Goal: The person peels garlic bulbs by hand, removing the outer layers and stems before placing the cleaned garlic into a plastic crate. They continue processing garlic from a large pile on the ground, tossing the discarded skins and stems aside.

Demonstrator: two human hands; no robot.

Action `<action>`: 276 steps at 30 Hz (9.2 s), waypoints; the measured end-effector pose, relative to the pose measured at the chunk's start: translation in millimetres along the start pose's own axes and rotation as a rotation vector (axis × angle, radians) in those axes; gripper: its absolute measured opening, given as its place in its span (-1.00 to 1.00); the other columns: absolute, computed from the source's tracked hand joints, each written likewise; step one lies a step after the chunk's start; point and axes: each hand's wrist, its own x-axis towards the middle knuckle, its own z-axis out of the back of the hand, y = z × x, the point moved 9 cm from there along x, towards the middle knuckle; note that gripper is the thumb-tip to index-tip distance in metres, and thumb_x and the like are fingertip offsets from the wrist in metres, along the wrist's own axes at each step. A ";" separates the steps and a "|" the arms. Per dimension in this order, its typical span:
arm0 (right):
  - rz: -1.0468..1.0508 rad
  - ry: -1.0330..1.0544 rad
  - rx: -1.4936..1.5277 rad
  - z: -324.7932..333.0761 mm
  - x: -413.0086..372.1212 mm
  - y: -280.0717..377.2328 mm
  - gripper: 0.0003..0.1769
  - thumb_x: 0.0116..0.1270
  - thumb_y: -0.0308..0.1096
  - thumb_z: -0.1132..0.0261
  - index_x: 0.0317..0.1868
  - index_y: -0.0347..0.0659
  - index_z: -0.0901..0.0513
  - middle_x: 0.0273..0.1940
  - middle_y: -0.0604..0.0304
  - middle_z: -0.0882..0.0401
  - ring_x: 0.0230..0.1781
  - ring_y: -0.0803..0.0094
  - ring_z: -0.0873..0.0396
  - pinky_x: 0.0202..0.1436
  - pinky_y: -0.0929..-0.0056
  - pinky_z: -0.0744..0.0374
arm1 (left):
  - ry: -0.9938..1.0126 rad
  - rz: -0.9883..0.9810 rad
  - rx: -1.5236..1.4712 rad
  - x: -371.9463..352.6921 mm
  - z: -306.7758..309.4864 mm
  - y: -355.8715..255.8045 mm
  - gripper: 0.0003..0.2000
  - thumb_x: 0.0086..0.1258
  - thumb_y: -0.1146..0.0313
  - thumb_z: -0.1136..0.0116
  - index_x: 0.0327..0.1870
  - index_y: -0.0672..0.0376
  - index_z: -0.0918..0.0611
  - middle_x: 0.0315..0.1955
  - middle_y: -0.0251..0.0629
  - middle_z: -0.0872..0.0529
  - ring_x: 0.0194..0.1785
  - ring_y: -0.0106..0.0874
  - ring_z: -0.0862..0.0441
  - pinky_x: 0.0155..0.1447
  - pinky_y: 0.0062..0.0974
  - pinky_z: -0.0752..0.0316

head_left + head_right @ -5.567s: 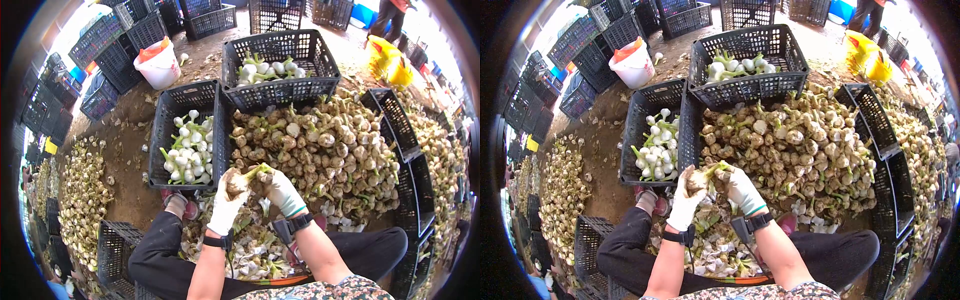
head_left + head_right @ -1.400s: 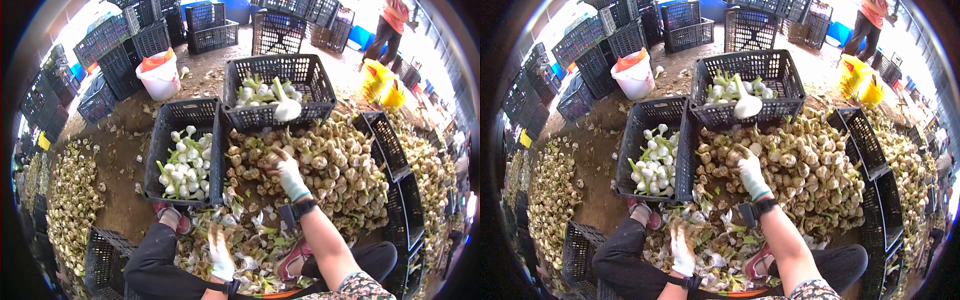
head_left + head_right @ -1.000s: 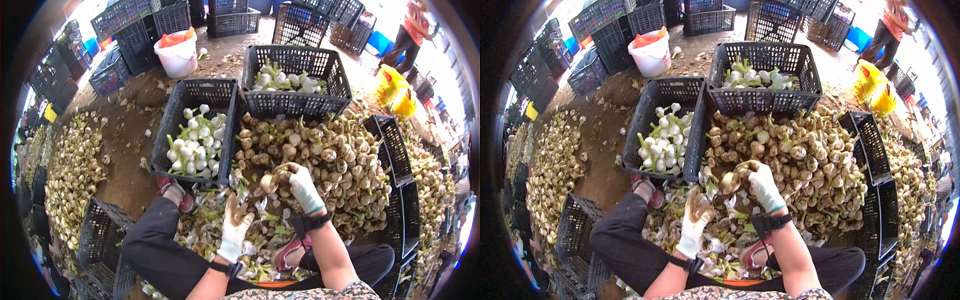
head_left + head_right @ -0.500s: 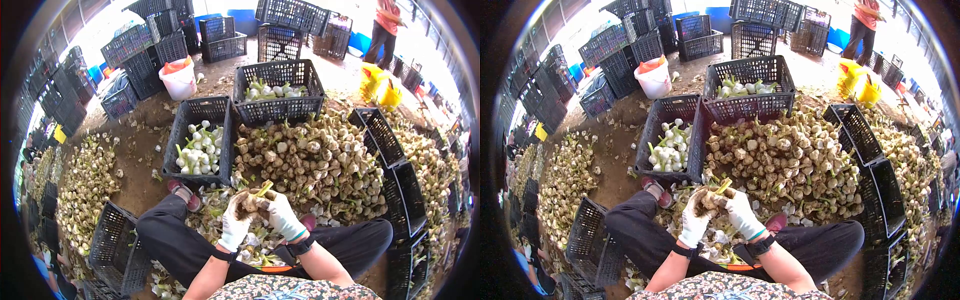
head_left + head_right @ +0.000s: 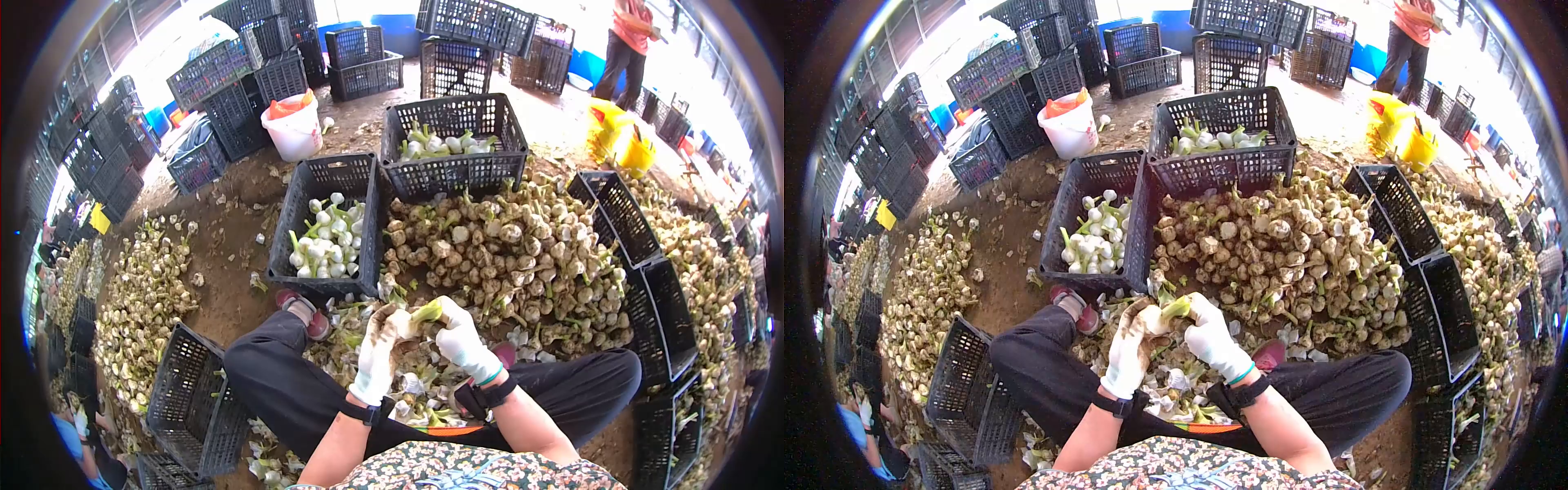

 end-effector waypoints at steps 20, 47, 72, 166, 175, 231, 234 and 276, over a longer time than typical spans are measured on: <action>-0.065 -0.134 -0.661 37.3 -0.4 -21.4 -0.62 0.18 -0.46 -0.31 0.06 -0.24 -0.67 -0.16 0.04 -0.69 -0.15 0.21 -0.67 0.00 0.36 -0.59 | 0.029 0.001 0.335 -9.9 -7.7 -27.4 -0.35 0.27 0.61 -0.27 0.41 0.20 -0.33 0.14 -0.26 -0.56 0.10 -0.43 -0.59 0.04 -0.50 -0.61; 0.175 -0.010 -0.751 -35.1 7.8 29.5 -0.85 0.12 -0.46 -0.24 -0.27 -0.29 -0.56 -0.25 -0.11 -0.52 -0.20 -0.11 -0.55 -0.10 0.07 -0.51 | -0.306 -0.270 0.487 -16.2 12.5 -39.2 -0.67 0.27 0.59 -0.35 0.04 0.22 -0.57 -0.08 -0.34 -0.67 -0.03 -0.50 -0.64 0.13 -0.51 -0.58; -0.331 -0.091 -0.269 -34.9 6.5 -46.8 -0.72 0.26 -0.34 -0.36 -0.14 -0.40 -0.72 -0.30 0.08 -0.75 -0.32 0.50 -0.63 -0.20 0.49 -0.57 | -0.330 -0.274 0.082 -12.6 39.6 -9.6 -0.71 0.41 0.54 -0.22 0.12 0.16 -0.57 0.07 -0.26 -0.66 0.08 -0.42 -0.63 0.21 -0.43 -0.55; -0.572 -0.268 0.058 34.2 148.3 -286.2 -0.45 0.09 -0.63 -0.25 0.17 -0.34 -0.48 0.05 0.07 -0.61 0.00 0.29 -0.61 0.09 0.36 -0.58 | -0.708 0.230 0.085 72.4 184.3 113.0 -0.48 0.48 0.26 -0.19 0.38 0.17 -0.31 0.14 -0.22 -0.53 0.11 -0.29 -0.55 0.14 -0.28 -0.54; -0.382 -0.036 0.121 4.7 89.3 -117.0 -0.47 0.30 -0.18 -0.44 0.17 -0.33 -0.60 0.02 0.21 -0.67 -0.01 0.54 -0.55 0.16 0.50 -0.49 | -0.298 -0.150 0.253 79.6 96.5 33.9 -0.35 0.23 0.56 -0.40 0.35 0.14 -0.38 0.10 -0.24 -0.57 0.15 -0.38 -0.56 0.26 -0.35 -0.52; 0.063 -0.110 -0.702 23.1 -4.5 5.0 -0.54 0.18 -0.32 -0.38 0.10 -0.26 -0.62 -0.02 -0.11 -0.67 0.06 0.08 -0.64 0.12 0.30 -0.56 | 0.140 -0.054 0.626 -34.6 -11.3 -60.3 -0.27 0.22 0.53 -0.36 0.44 0.21 -0.29 0.30 -0.09 -0.42 0.28 -0.26 -0.49 0.30 -0.35 -0.48; 0.133 0.170 -0.606 -34.4 -5.3 59.8 -0.66 0.17 -0.40 -0.28 -0.01 -0.25 -0.70 -0.08 -0.06 -0.69 -0.01 0.03 -0.64 0.09 0.25 -0.59 | 0.213 -0.213 1.071 -32.9 -21.1 -62.5 -0.18 0.15 0.43 -0.44 0.46 0.24 -0.26 0.32 -0.10 -0.40 0.38 -0.27 -0.38 0.44 -0.36 -0.29; -0.518 0.118 0.945 -64.8 -0.7 -105.3 -0.45 0.46 -0.26 -0.24 0.39 -0.14 -0.32 0.13 0.23 -0.55 0.06 0.38 -0.61 0.04 0.21 -0.67 | 0.068 -0.185 1.160 8.6 41.0 4.3 -0.44 0.43 0.29 -0.20 0.40 0.23 -0.34 0.33 0.09 -0.36 0.40 -0.05 -0.34 0.42 -0.20 -0.32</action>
